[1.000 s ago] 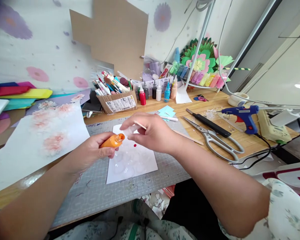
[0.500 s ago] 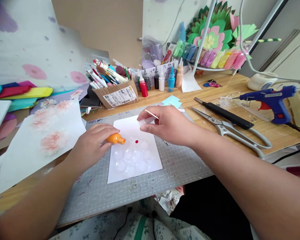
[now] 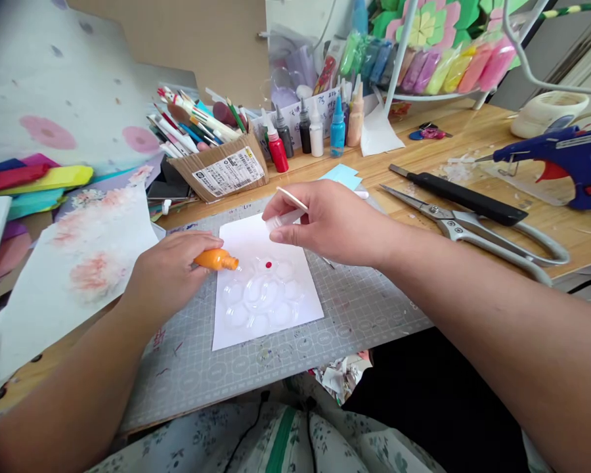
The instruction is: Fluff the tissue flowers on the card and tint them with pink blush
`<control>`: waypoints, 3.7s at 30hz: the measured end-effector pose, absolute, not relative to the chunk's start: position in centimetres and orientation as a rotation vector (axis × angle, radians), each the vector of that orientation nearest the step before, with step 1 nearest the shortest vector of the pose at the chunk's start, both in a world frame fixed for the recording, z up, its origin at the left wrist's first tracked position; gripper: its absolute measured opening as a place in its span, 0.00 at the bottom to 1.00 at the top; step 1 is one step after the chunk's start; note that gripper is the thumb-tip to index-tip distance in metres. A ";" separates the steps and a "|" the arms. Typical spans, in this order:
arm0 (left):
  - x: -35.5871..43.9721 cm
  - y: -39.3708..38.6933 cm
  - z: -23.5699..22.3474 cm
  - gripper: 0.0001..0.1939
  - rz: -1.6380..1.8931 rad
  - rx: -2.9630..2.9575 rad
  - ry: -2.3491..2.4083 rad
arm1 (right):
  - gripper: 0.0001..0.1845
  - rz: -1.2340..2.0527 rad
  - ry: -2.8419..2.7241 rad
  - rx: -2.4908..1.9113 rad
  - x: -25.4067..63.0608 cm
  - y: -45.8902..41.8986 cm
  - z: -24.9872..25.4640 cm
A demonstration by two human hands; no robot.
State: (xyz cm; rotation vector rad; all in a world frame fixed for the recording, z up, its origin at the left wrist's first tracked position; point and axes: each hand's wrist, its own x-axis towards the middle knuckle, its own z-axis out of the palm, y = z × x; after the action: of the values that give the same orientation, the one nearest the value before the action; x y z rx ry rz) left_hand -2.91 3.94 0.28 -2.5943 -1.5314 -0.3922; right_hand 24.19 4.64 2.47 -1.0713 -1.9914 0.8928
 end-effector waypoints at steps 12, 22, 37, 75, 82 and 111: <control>-2.9 3.9 0.6 0.14 -0.350 -2.559 -1.687 | 0.12 0.855 -1.967 -1.078 24.3 4.7 2.2; -3.0 4.0 0.8 0.11 -0.291 -2.547 -1.748 | 0.11 0.855 -1.963 -1.088 24.2 4.7 2.2; -2.6 3.6 1.3 0.10 -0.361 -2.495 -1.870 | 0.12 0.838 -1.991 -1.077 24.1 4.7 2.3; -2.3 3.0 1.6 0.08 -0.537 -2.480 -1.927 | 0.11 0.837 -2.004 -1.050 24.0 4.7 2.2; -1.8 2.8 1.9 0.08 -0.521 -2.413 -1.976 | 0.14 0.851 -1.996 -1.038 24.0 4.7 2.2; -1.8 2.9 1.6 0.08 -0.525 -2.378 -1.963 | 0.18 0.885 -2.008 -1.071 23.9 4.7 2.5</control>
State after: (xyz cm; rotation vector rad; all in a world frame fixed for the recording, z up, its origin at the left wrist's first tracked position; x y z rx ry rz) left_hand -1.77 2.85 1.58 -2.3782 -1.9627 -0.5254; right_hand 23.93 4.65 2.50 -1.0706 -2.0081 0.8847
